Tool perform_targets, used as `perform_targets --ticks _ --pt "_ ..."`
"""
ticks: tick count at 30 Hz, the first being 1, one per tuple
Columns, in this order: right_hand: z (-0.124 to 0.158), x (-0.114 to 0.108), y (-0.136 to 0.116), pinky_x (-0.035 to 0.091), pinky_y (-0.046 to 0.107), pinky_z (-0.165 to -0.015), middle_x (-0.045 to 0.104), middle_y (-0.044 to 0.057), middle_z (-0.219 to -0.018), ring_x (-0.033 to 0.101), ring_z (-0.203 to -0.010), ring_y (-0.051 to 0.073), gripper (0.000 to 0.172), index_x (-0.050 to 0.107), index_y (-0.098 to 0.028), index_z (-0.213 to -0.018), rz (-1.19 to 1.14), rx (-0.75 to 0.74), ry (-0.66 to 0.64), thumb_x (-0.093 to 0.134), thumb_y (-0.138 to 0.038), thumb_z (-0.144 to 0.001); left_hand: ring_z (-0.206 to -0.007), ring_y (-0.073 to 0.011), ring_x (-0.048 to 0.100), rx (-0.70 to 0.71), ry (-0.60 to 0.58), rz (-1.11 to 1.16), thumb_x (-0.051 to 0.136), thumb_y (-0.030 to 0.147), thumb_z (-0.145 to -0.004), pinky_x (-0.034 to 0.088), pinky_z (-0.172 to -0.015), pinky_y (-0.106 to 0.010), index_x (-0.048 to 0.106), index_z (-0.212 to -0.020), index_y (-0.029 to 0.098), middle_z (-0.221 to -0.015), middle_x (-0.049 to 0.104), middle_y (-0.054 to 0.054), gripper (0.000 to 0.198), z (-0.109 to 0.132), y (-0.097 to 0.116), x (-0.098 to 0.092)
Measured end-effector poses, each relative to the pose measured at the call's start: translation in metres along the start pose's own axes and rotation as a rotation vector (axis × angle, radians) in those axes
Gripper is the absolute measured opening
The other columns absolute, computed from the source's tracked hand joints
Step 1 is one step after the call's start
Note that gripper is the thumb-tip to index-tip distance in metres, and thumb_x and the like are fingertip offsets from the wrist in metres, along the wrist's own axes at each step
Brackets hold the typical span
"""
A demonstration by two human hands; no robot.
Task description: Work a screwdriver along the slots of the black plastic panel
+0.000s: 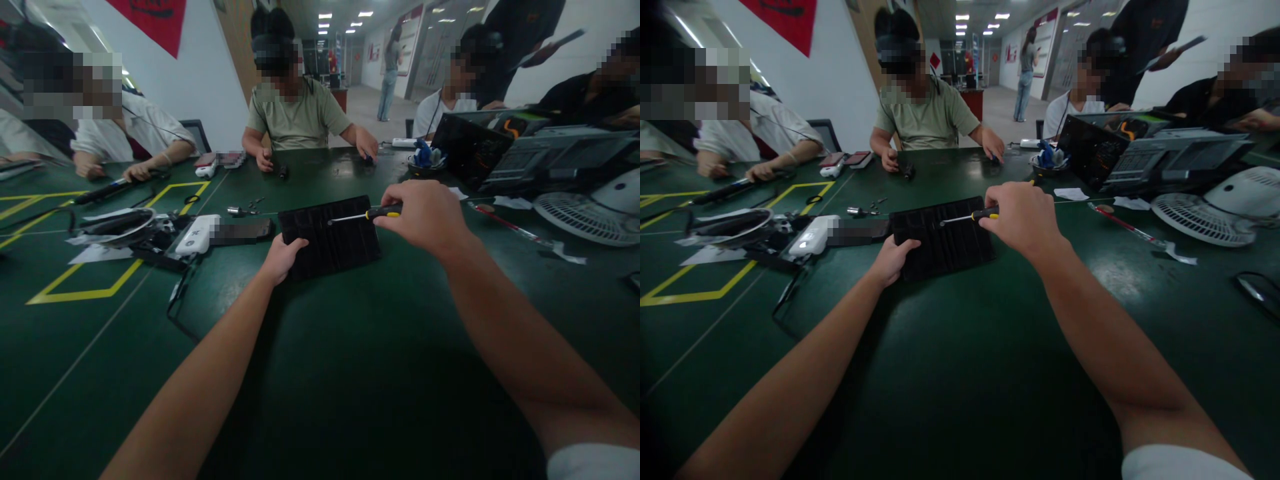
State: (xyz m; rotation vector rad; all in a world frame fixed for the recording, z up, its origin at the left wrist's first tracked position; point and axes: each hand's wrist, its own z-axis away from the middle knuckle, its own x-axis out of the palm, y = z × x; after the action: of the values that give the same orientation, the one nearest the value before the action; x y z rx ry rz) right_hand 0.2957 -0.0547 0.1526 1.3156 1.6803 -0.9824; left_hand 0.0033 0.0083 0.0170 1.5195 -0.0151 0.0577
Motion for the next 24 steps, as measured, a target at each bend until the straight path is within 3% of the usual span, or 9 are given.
perform_targets --ticks 9,24 --pt "-0.0010 -0.0024 -0.0038 0.041 0.041 -0.072 0.082 0.010 -0.115 0.073 -0.105 0.036 0.019 0.084 -0.028 -0.107 0.039 0.005 -0.048 0.083 -0.042 -0.095 -0.104 -0.0331 0.080 0.009 0.012 -0.011 0.086 0.031 -0.065 0.065 -0.104 -0.053 0.073 -0.102 0.020 -0.100 0.080 -0.008 0.041 -0.0020 -0.0023 -0.0004" --pt "-0.0003 -0.0039 -0.0045 0.040 0.041 -0.070 0.081 0.011 -0.116 0.072 -0.105 0.035 0.018 0.084 -0.030 -0.109 0.071 -0.020 -0.054 0.080 -0.042 -0.097 -0.109 -0.0350 0.081 0.006 0.012 -0.008 0.087 0.031 -0.066 0.066 -0.107 -0.056 0.074 -0.102 0.021 -0.102 0.083 -0.008 0.040 -0.0010 -0.0016 -0.0009"
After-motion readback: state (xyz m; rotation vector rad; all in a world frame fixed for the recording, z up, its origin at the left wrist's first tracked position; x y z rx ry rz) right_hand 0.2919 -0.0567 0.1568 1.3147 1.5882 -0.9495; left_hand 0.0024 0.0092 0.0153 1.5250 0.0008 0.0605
